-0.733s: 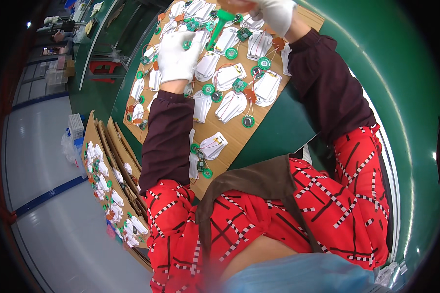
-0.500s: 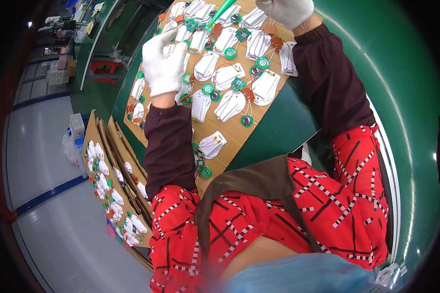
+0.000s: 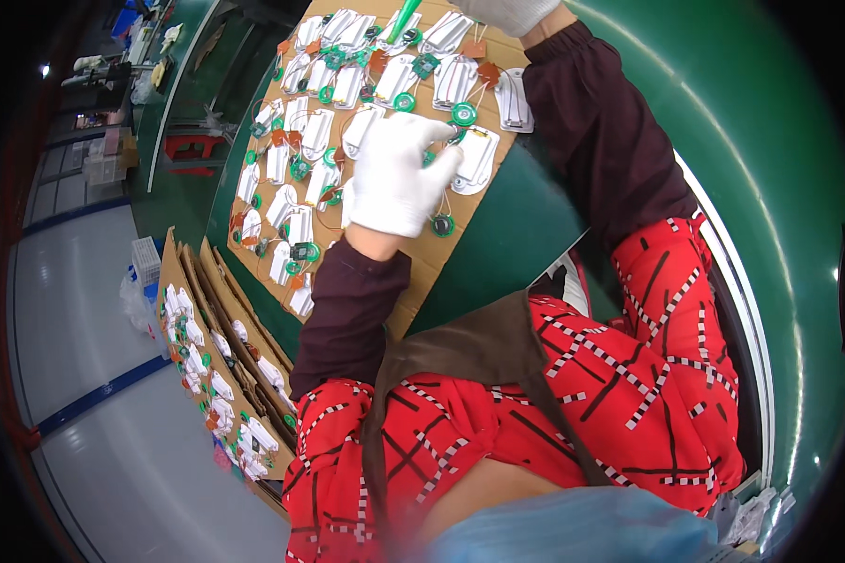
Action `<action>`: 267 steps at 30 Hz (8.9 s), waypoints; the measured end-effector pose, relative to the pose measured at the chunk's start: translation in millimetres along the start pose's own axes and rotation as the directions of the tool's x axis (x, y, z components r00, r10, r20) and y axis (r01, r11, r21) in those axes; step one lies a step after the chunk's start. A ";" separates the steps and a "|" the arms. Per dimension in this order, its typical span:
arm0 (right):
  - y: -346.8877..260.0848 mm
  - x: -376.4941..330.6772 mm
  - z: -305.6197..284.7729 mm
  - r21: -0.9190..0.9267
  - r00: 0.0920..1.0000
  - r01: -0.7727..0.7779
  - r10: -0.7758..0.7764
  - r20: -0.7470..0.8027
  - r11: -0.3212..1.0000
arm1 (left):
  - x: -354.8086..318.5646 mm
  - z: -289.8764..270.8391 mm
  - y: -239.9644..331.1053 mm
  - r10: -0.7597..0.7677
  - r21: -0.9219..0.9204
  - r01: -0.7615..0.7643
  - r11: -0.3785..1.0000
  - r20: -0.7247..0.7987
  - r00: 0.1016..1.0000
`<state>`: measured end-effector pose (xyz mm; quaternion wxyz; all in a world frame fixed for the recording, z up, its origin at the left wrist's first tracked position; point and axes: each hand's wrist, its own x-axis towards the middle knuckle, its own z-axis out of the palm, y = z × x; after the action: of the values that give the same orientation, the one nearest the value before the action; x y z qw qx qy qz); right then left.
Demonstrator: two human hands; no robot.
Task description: The recorder applies liquid from a squeeze bottle to small plastic parts arranged on a tray.
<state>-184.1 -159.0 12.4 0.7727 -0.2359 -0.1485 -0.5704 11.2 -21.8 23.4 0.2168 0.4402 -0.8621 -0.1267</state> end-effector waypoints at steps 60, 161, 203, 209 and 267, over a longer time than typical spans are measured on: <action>-22.1 -4.4 1.4 -0.239 0.989 0.103 -0.125 -0.080 0.965 | 63.3 43.1 -53.0 -0.248 0.129 0.246 0.961 -0.003 0.969; 33.5 -7.7 36.1 -0.989 0.996 -0.049 -0.065 -0.059 0.142 | 45.9 8.0 -86.6 -0.436 -0.284 0.497 0.820 0.252 0.864; 32.7 -2.1 15.8 -0.962 0.986 -0.159 -0.012 -0.166 0.222 | 36.3 10.7 -83.0 -0.415 -0.211 0.435 0.875 0.134 0.900; 35.1 -1.2 3.9 -0.877 0.980 -0.176 0.000 -0.197 0.447 | 35.0 11.8 -84.5 -0.422 -0.281 0.448 0.849 0.150 0.894; 58.3 -13.3 31.2 -0.952 0.989 -0.112 0.122 -0.080 0.283 | 23.2 -23.1 -87.3 -0.550 -0.783 0.286 0.552 -0.085 0.831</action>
<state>-131.5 -117.7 20.7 0.5197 -0.6612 0.2340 -0.4879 71.8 -91.9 13.9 0.4763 0.5215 -0.5534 -0.4415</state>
